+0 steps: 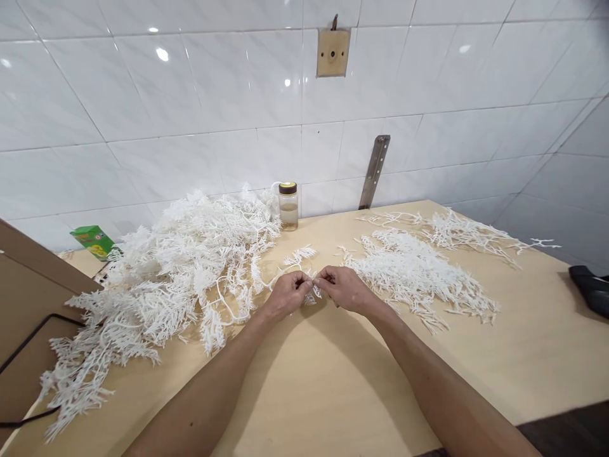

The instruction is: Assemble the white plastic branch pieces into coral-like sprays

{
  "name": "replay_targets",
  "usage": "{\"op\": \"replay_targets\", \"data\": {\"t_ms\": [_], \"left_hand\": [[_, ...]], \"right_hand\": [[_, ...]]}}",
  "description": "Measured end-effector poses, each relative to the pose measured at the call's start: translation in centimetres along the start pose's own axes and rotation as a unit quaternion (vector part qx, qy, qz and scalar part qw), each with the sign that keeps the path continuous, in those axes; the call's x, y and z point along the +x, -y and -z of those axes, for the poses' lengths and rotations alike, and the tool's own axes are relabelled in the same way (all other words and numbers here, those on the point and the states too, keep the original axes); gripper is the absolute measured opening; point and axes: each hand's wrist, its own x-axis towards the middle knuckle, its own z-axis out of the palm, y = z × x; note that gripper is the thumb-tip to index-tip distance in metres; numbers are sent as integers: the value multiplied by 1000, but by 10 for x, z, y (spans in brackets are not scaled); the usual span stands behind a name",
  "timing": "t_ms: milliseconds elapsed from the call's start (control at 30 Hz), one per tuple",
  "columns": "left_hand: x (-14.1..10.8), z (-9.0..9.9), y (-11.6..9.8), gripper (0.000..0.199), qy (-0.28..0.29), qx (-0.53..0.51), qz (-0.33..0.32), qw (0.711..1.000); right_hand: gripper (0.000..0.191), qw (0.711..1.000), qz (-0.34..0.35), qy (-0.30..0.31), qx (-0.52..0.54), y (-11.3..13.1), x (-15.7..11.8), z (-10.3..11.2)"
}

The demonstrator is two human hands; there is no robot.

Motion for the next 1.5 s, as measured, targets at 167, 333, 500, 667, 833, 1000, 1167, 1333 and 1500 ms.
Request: {"op": "replay_targets", "data": {"t_ms": [167,333,500,667,833,1000,1167,1333,1500], "left_hand": [[-1,1,-2,21,24,-31,16,999],[-2,6,-7,24,51,-35,40,997],[-3,9,-15,18,43,24,31,998],[-3,6,-7,17,37,12,11,999],[1,2,4,28,-9,-50,13,999],[2,1,4,30,-18,-63,1,998],[4,1,7,31,-34,-51,-31,998],[4,-1,9,28,-46,-3,-46,998],[4,0,11,21,-52,46,-80,994]], "right_hand": [[20,1000,10,12,-4,0,0,1],[16,994,45,-27,-91,7,-2,-4],[16,970,106,-40,-216,0,3,-19],[17,954,37,-113,-274,-14,9,-9],[17,934,-45,-236,-264,-28,8,19],[20,989,-12,-131,-71,-16,4,16],[28,988,-17,21,154,-6,3,-2],[28,972,-55,51,223,-12,6,-4],[29,975,-67,69,200,-22,8,-5]]}}
